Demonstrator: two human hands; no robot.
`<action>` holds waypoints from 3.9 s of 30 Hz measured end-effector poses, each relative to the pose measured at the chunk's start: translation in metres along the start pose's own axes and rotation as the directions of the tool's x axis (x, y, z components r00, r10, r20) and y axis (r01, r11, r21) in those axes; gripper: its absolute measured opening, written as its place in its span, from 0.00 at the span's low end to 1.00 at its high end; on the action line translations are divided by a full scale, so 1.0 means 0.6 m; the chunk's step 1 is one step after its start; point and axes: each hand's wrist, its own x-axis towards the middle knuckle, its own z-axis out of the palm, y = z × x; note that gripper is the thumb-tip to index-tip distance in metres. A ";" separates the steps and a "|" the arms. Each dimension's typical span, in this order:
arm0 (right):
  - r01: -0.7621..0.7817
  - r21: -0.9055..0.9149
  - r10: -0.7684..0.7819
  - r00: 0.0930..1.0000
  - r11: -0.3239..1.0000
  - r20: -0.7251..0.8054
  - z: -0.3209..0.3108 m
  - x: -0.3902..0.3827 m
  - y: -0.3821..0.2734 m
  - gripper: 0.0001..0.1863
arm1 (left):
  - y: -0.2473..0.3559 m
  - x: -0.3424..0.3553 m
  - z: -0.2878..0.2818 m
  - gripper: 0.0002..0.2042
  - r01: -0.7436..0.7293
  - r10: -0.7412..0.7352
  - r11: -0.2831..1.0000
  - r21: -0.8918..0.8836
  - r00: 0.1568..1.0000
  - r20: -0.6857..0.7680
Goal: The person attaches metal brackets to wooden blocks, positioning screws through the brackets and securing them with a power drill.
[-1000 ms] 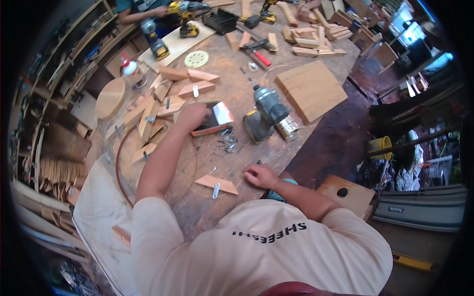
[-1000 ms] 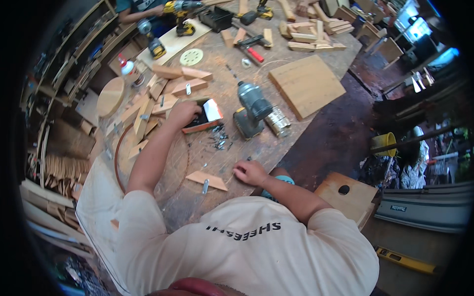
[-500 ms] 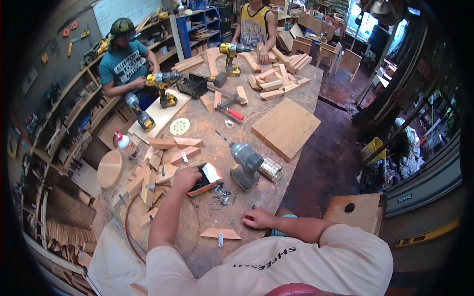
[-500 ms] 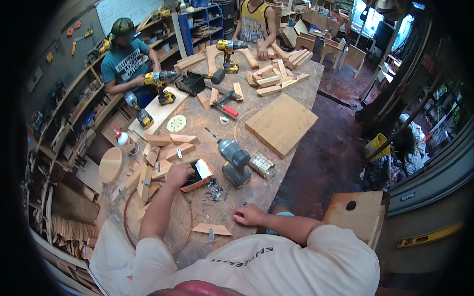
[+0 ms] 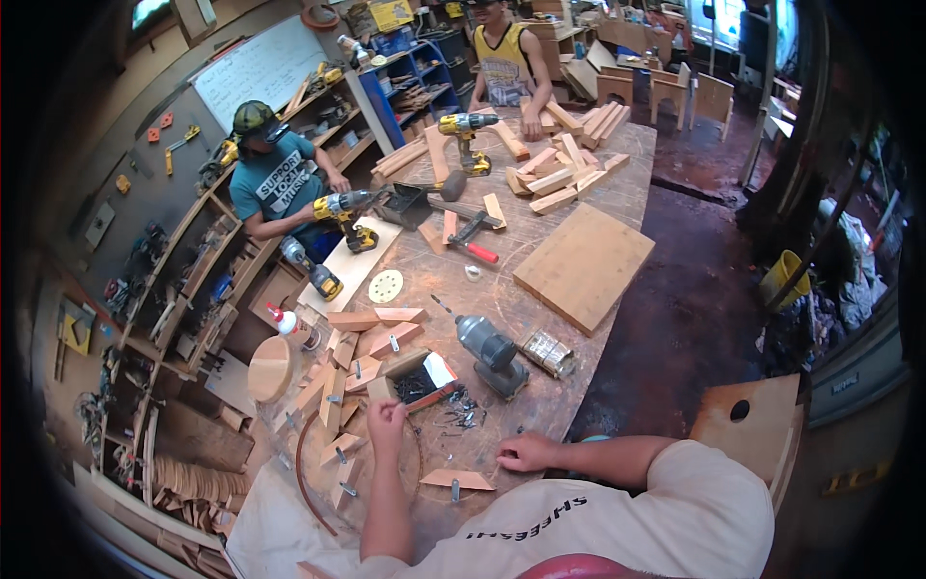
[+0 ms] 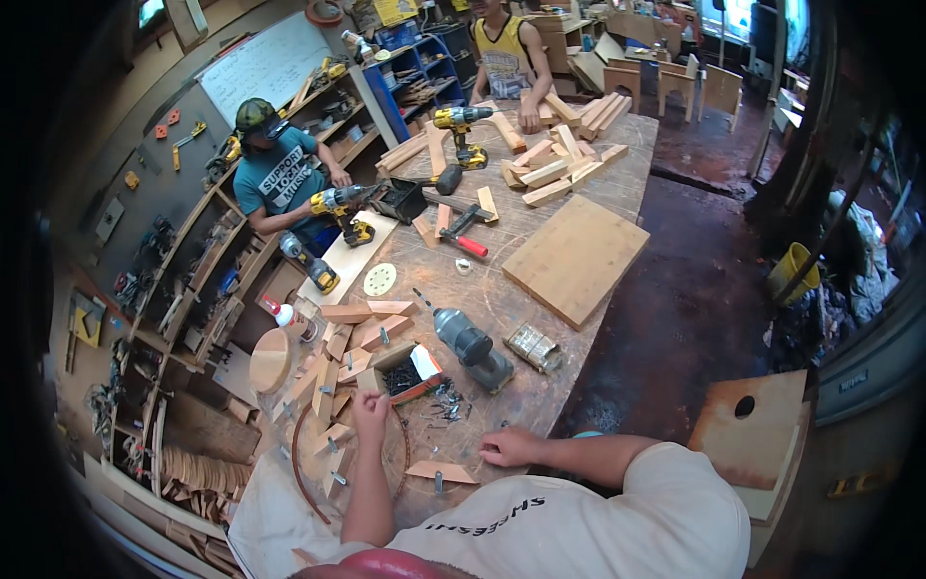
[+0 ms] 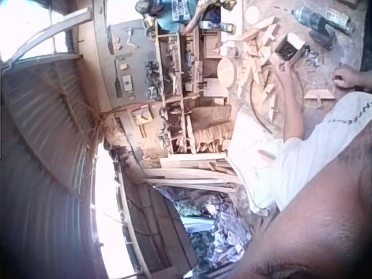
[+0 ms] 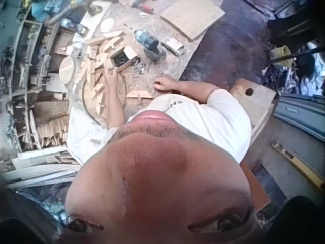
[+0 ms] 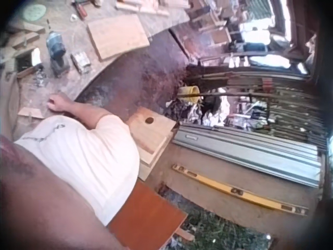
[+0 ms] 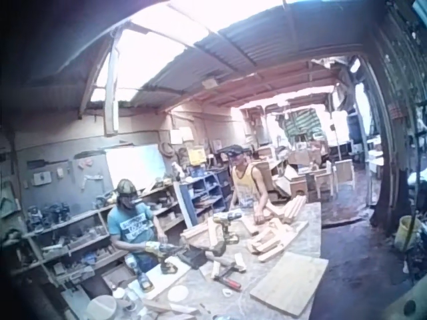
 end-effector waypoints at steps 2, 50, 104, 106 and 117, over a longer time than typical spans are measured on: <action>0.016 0.015 -0.016 1.000 1.000 0.003 -0.002 0.001 -0.010 0.12 | -0.003 -0.062 -0.010 0.06 0.104 -0.116 0.989 -0.104 0.986 -0.119; -0.122 0.189 0.201 0.848 0.974 -0.490 -0.185 0.191 -0.043 0.26 | 0.017 -0.272 0.018 0.08 0.090 -0.031 0.905 0.417 0.989 -0.147; 0.366 0.032 -0.362 0.898 0.930 0.250 -0.176 -0.065 -0.022 0.18 | -0.043 -0.226 0.034 0.07 0.223 -0.111 0.813 0.539 0.966 -0.232; 0.359 0.020 -0.356 0.916 0.933 0.185 -0.182 -0.067 -0.045 0.19 | -0.053 -0.226 0.030 0.07 0.185 -0.075 0.829 0.527 0.972 -0.224; 0.191 0.088 -0.156 0.938 0.978 -0.308 -0.111 -0.079 -0.084 0.12 | -0.053 -0.229 0.025 0.08 0.122 -0.040 0.879 0.461 0.982 -0.183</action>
